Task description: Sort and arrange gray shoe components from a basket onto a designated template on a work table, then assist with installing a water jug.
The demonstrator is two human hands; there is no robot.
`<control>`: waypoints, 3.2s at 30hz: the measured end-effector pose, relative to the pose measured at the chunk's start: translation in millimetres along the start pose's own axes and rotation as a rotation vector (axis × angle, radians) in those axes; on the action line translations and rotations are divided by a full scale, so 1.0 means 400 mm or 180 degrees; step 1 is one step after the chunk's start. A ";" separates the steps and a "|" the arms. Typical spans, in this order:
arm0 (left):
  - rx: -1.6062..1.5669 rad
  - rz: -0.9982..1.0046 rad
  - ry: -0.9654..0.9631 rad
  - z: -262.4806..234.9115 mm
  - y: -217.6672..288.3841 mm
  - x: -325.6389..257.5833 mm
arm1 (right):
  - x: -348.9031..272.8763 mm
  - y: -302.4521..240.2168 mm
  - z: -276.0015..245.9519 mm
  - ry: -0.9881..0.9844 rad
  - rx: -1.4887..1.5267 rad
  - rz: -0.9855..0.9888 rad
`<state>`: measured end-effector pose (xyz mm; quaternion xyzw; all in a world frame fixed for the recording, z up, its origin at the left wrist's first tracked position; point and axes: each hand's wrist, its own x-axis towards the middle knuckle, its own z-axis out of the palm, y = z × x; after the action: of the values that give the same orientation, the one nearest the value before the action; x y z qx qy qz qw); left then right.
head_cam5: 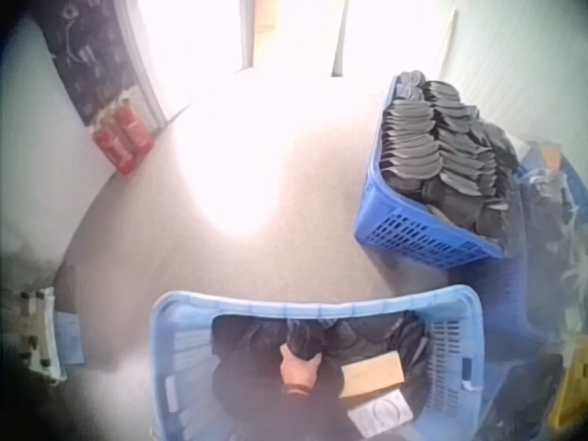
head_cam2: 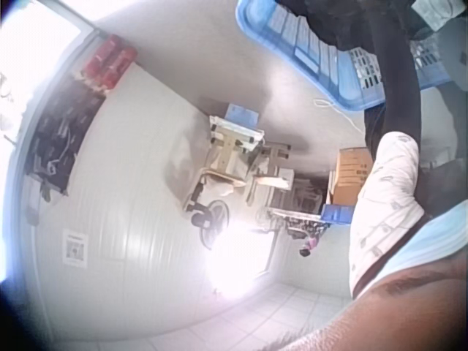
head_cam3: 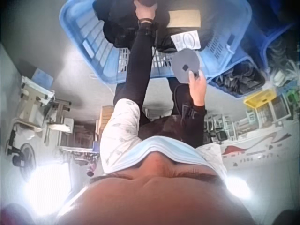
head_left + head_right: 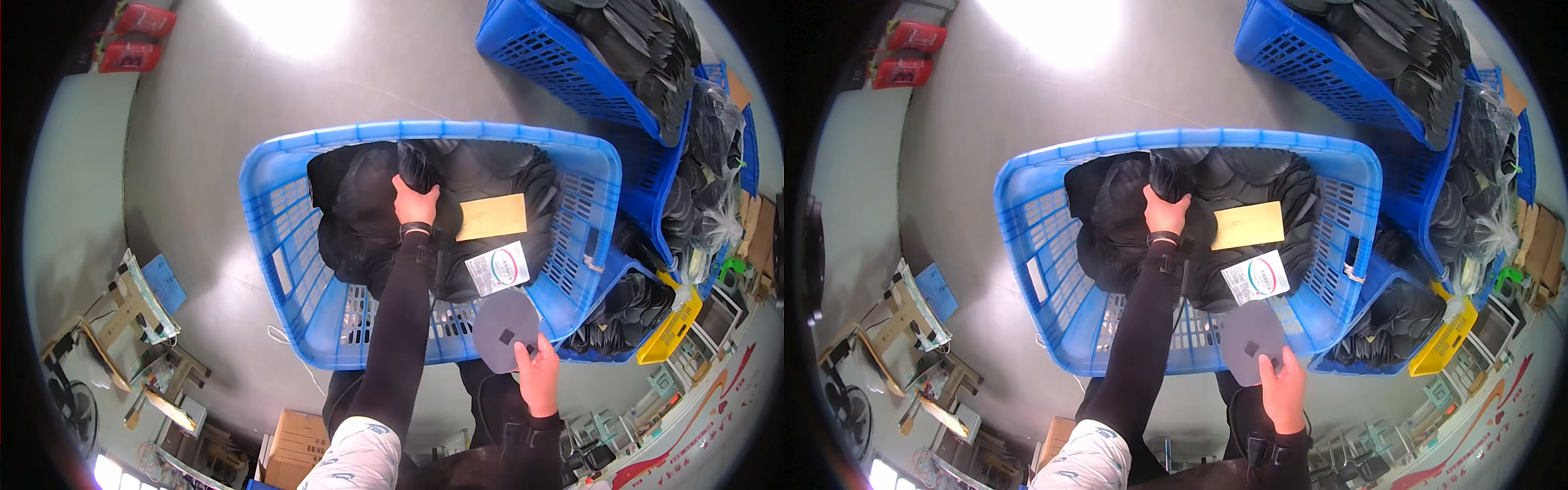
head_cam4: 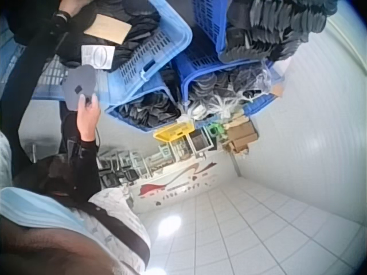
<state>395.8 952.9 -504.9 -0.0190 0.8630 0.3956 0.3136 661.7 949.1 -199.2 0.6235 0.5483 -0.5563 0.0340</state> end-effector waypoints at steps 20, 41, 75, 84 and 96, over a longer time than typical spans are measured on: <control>-0.2572 -0.0741 -0.1155 -1.157 0.193 -0.520 | -0.463 -0.444 -0.135 0.0156 -0.0330 -0.1108; -0.5950 0.0253 0.3033 -2.069 -0.342 -2.036 | -1.215 -0.866 0.385 -0.2187 -0.1653 -0.4080; -0.1973 -0.4371 0.5851 -2.824 -1.785 -2.181 | -3.021 -0.226 2.539 -0.5536 -0.3080 -0.4501; -0.8455 -0.2329 0.7268 -2.640 -1.762 -2.113 | -3.380 0.135 2.809 -0.6946 -0.3583 -0.4639; -0.7564 -0.3012 0.8848 -2.643 -1.803 -2.098 | -3.685 0.492 2.678 -0.7575 -0.4776 -0.5817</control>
<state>715.4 -457.2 -3.7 0.6634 0.2914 -0.3041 0.6185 425.2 -780.1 360.9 0.7708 -0.5028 0.1551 -0.3591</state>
